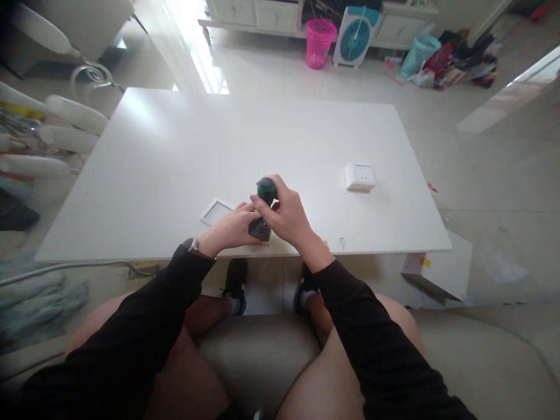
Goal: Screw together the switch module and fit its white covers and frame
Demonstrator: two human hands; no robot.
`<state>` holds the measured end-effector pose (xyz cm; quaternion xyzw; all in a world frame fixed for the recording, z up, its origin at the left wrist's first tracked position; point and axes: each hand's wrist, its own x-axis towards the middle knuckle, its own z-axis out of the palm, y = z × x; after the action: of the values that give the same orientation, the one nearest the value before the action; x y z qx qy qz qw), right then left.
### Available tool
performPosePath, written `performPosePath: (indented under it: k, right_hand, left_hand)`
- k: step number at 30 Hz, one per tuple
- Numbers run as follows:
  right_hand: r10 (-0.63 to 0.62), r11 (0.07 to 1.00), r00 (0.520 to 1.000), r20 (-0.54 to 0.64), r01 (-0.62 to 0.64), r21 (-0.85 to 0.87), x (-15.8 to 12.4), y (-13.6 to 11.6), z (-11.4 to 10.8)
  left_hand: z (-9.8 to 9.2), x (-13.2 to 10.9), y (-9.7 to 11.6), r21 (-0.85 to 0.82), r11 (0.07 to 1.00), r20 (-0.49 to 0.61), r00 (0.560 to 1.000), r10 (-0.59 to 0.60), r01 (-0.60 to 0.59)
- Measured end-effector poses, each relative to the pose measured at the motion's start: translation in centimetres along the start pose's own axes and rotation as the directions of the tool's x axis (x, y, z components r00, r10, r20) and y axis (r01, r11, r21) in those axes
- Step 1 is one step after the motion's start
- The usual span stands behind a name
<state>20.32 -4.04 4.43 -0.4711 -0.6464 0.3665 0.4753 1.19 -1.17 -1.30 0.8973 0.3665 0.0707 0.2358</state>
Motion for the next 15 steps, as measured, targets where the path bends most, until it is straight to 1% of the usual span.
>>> performPosePath:
  k: [3, 6, 9, 12, 15]
  right_hand:
    - [-0.025, 1.0, 0.999, 0.026, 0.025, -0.006, 0.24, -0.08, -0.36]
    - [-0.022, 0.999, 0.999, 0.028, 0.023, -0.024, 0.45, -0.15, -0.61]
    - [-0.012, 0.996, 0.999, -0.031, 0.009, -0.085, 0.44, -0.32, -0.51]
    - [-0.047, 0.988, 0.992, -0.114, 0.029, -0.148, 0.28, -0.39, -0.12]
    - [-0.053, 0.992, 0.993, -0.109, 0.04, -0.123, 0.11, -0.38, 0.23]
  left_hand:
    - [-0.13, -0.05, 0.25, 0.002, 1.0, -0.003, 1.0, -0.001, 0.001]
    - [-0.06, 0.02, 0.22, -0.009, 1.0, 0.001, 1.0, -0.007, 0.007]
    - [0.23, 0.19, -0.11, -0.029, 0.999, 0.011, 1.0, -0.024, 0.024]
    - [0.49, 0.32, -0.37, -0.039, 0.998, 0.015, 0.999, -0.044, 0.044]
    - [0.48, 0.32, -0.29, -0.053, 0.998, 0.011, 0.999, -0.045, 0.046]
